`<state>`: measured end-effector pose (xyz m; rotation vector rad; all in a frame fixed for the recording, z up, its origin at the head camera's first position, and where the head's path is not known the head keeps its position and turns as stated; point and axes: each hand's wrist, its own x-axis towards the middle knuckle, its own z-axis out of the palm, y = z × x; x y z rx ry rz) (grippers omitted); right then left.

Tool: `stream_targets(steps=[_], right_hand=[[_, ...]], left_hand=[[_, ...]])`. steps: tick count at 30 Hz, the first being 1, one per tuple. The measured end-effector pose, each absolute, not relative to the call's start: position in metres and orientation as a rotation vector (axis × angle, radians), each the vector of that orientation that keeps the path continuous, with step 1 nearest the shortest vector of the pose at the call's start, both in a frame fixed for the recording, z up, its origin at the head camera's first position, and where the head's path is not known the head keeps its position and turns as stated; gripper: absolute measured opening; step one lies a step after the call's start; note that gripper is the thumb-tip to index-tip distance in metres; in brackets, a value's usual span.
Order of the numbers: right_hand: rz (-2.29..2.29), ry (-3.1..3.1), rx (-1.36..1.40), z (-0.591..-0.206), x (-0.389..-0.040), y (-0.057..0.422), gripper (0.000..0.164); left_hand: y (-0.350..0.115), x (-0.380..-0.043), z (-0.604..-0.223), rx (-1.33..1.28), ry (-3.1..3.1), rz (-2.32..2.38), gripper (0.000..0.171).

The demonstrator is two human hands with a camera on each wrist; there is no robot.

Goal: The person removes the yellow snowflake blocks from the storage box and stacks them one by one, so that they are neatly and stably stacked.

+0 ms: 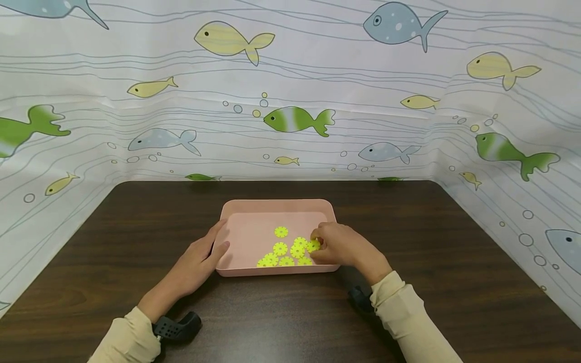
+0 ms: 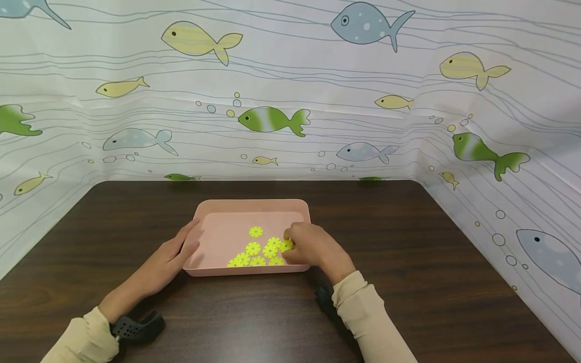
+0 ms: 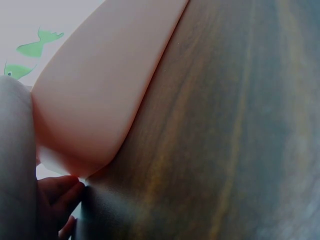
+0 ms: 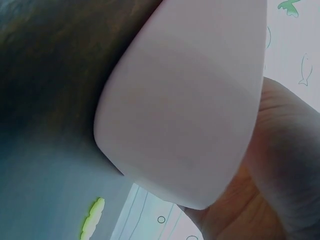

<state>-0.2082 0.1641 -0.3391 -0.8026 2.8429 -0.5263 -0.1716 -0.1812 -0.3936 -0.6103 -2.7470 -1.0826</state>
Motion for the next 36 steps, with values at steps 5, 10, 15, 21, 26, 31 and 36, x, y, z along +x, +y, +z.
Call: stream_targets(steps=[5, 10, 15, 21, 26, 31, 36], right_hand=[[-0.521, 2.85, -0.796, -0.3385, -0.2066, 0.1642, 0.012], [-0.521, 2.851, -0.805, -0.3379, -0.206, 0.1642, 0.013], [-0.53, 2.838, -0.807, -0.339, -0.2066, 0.1642, 0.016], [-0.525, 2.821, -0.844, -0.3418, -0.208, 0.1641, 0.022], [-0.496, 2.832, -0.857, -0.343, -0.2076, 0.1638, 0.024], [-0.476, 2.848, -0.847, -0.3438, -0.2069, 0.1629, 0.021], [-0.458, 2.861, -0.839, -0.3446, -0.2062, 0.162, 0.019]], left_hand=[[-0.1814, -0.1716, -0.3932, -0.607, -2.749, -1.085, 0.062], [-0.1814, -0.1713, -0.3931, -0.606, -2.744, -1.089, 0.061], [-0.1813, -0.1713, -0.3932, -0.614, -2.736, -1.09, 0.061], [-0.181, -0.1711, -0.3934, -0.618, -2.735, -1.088, 0.061], [-0.1808, -0.1714, -0.3938, -0.62, -2.728, -1.092, 0.061], [-0.1807, -0.1711, -0.3934, -0.619, -2.731, -1.093, 0.061], [-0.1804, -0.1703, -0.3924, -0.612, -2.74, -1.095, 0.062]])
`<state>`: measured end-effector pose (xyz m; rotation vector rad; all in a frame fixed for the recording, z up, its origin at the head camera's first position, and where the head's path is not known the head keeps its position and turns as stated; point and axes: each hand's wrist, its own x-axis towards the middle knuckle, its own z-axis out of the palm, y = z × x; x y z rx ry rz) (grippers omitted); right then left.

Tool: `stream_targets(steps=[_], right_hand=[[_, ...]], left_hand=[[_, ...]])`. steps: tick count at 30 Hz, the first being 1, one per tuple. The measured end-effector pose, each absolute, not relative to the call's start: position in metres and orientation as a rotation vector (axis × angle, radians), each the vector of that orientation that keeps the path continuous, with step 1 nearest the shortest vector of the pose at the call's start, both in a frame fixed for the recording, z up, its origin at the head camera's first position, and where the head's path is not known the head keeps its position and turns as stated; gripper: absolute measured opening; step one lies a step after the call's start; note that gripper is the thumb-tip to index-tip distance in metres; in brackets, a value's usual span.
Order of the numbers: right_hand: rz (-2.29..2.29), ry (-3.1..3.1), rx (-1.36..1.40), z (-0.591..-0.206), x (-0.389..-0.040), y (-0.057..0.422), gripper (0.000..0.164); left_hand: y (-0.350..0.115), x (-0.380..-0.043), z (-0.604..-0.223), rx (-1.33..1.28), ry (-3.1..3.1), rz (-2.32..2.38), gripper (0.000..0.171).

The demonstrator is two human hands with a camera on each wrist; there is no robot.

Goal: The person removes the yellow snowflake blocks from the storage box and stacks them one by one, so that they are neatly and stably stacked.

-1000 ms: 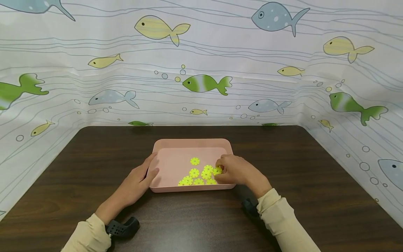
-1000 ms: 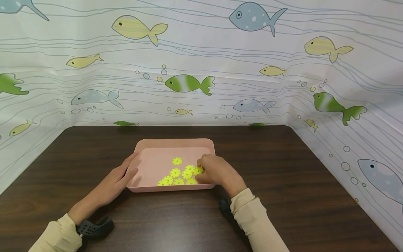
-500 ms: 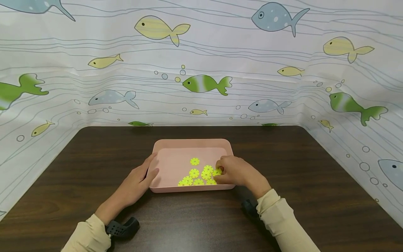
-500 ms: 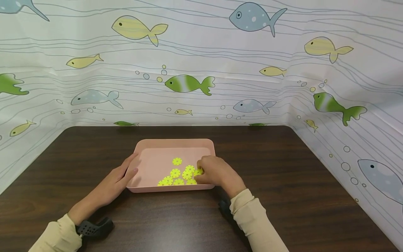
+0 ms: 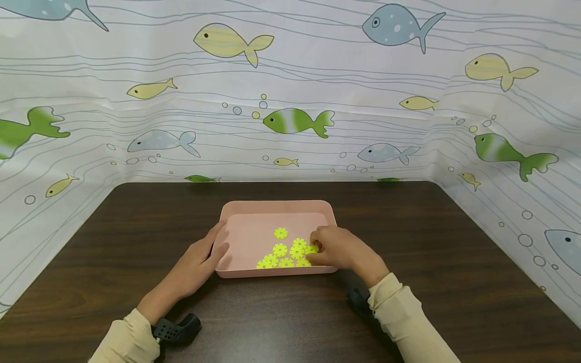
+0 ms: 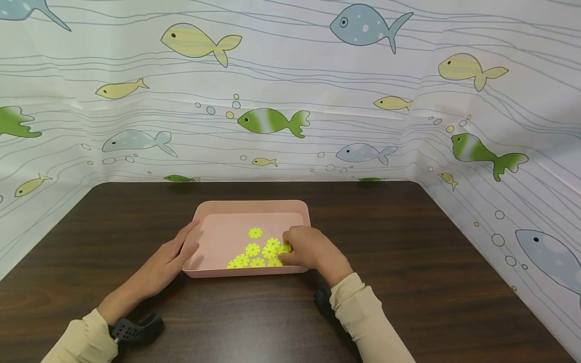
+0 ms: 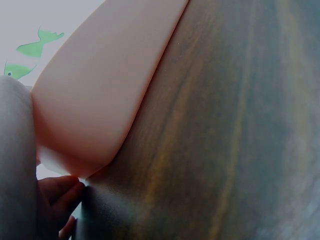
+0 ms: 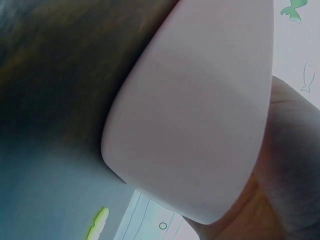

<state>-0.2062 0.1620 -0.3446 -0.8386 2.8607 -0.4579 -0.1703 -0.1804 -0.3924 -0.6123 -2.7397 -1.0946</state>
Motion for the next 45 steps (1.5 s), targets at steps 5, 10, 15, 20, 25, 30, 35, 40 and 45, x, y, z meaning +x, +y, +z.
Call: stream_targets(steps=[5, 10, 15, 20, 25, 30, 35, 40, 45], right_hand=[[-0.473, 2.858, -0.825, -0.3453, -0.2067, 0.161, 0.02], [-0.48, 2.855, -0.828, -0.3457, -0.2065, 0.1605, 0.021], [-0.483, 2.86, -0.823, -0.3461, -0.2062, 0.1602, 0.019], [-0.485, 2.857, -0.814, -0.3459, -0.205, 0.1592, 0.021], [-0.482, 2.859, -0.792, -0.3457, -0.2044, 0.1587, 0.021], [-0.5, 2.856, -0.785, -0.346, -0.2041, 0.1584, 0.022], [-0.5, 2.856, -0.783, -0.3463, -0.2036, 0.158, 0.022], [-0.493, 2.859, -0.792, -0.3469, -0.2037, 0.1581, 0.021], [-0.484, 2.862, -0.796, -0.3471, -0.2036, 0.1586, 0.021]], left_hand=[[-0.18, -0.1696, -0.3914, -0.604, -2.744, -1.099, 0.062], [-0.1801, -0.1697, -0.3912, -0.61, -2.744, -1.103, 0.062], [-0.1806, -0.1703, -0.3924, -0.621, -2.732, -1.099, 0.061], [-0.1805, -0.1706, -0.3937, -0.628, -2.718, -1.093, 0.06], [-0.1805, -0.1709, -0.3943, -0.624, -2.717, -1.091, 0.06], [-0.1807, -0.1714, -0.3948, -0.632, -2.713, -1.09, 0.06], [-0.1808, -0.1713, -0.3947, -0.635, -2.711, -1.095, 0.06], [-0.1804, -0.1707, -0.3941, -0.634, -2.713, -1.098, 0.06], [-0.1801, -0.1708, -0.3947, -0.629, -2.716, -1.083, 0.06]])
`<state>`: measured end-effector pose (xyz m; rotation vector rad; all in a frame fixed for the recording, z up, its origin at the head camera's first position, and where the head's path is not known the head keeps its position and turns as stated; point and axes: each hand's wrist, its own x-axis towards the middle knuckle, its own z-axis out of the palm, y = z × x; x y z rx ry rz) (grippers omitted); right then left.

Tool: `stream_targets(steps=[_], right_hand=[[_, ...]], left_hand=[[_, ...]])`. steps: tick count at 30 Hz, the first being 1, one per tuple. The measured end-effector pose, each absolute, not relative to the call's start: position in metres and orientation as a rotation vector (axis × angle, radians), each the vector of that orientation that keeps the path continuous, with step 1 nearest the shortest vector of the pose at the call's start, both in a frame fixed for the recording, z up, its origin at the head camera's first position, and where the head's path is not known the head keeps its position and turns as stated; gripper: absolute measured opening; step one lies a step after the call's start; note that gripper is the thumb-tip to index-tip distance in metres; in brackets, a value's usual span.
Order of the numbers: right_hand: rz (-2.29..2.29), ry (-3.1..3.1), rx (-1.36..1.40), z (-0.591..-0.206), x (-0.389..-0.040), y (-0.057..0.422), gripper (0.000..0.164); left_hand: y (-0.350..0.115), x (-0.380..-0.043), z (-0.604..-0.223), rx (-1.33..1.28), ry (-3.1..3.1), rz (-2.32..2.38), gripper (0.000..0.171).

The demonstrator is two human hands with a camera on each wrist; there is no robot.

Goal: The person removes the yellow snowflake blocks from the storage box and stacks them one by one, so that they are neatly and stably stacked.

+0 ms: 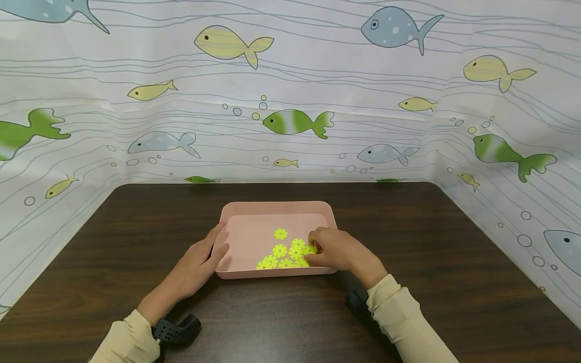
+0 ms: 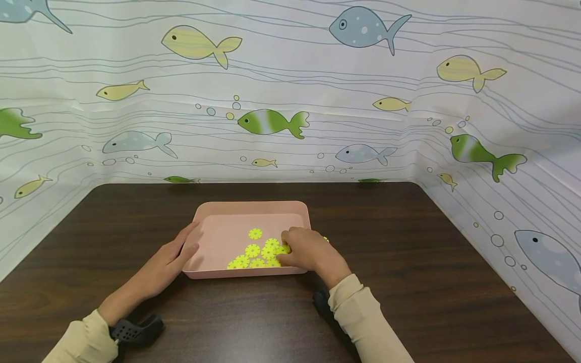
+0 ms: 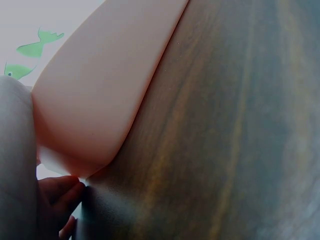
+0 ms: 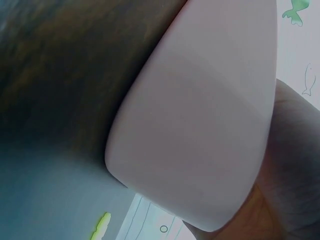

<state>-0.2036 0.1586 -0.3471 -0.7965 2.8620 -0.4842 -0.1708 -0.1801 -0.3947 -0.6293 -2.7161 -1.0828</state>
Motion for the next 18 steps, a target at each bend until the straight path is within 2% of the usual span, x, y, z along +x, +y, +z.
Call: stream_targets(steps=[18], right_hand=[[-0.488, 2.859, -0.784, -0.3467, -0.2034, 0.1591, 0.021]], left_hand=[[-0.1798, -0.1703, -0.3944, -0.63, -2.715, -1.088, 0.061]])
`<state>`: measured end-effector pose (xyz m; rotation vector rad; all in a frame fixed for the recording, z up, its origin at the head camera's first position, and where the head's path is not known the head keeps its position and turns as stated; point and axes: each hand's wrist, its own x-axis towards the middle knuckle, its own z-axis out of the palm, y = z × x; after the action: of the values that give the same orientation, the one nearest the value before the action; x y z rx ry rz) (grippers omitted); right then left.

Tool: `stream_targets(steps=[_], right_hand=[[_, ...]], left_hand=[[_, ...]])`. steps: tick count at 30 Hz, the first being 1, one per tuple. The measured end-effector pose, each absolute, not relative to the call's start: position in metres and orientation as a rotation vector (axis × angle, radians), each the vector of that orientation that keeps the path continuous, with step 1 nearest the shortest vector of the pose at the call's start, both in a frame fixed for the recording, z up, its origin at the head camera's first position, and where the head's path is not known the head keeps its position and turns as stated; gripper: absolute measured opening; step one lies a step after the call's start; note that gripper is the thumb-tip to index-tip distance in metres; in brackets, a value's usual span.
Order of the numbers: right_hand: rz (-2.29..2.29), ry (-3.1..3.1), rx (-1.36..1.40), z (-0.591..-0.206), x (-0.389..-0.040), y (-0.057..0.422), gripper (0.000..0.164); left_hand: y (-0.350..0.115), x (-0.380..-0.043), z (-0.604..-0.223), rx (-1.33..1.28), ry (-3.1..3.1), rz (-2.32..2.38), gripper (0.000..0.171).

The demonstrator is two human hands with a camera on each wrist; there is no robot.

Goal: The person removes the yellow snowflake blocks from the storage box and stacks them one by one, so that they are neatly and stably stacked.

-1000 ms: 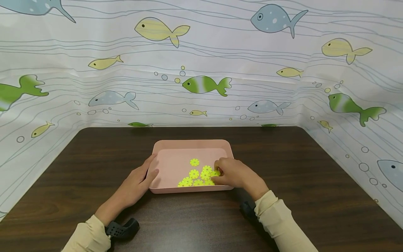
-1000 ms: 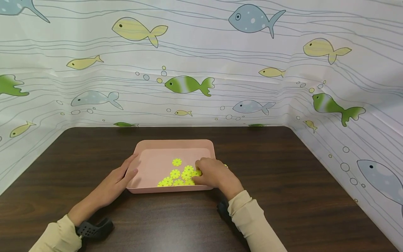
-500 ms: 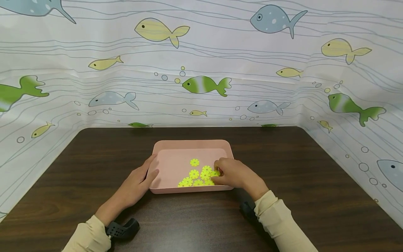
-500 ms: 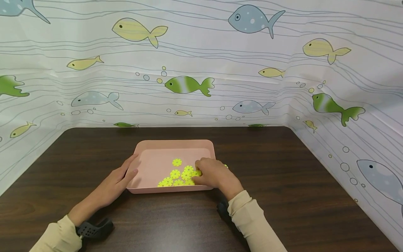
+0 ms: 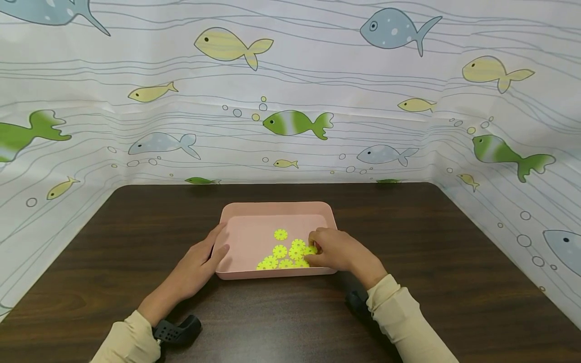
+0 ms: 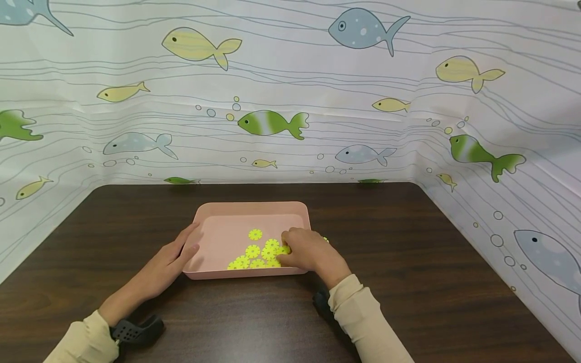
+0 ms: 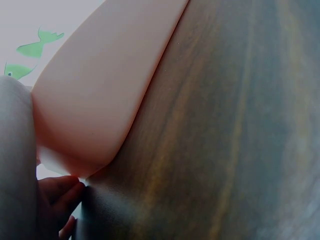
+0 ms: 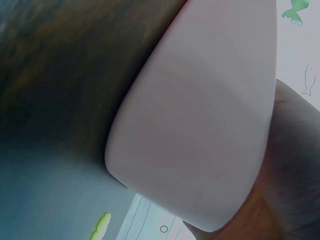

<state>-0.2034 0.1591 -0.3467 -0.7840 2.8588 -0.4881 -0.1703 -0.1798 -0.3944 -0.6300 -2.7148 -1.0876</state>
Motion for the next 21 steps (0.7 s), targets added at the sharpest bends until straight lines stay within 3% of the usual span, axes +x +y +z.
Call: stream_targets(steps=[21], right_hand=[[-0.521, 2.843, -0.792, -0.3452, -0.2032, 0.1591, 0.022]], left_hand=[[-0.1799, -0.1703, -0.3933, -0.635, -2.715, -1.093, 0.061]])
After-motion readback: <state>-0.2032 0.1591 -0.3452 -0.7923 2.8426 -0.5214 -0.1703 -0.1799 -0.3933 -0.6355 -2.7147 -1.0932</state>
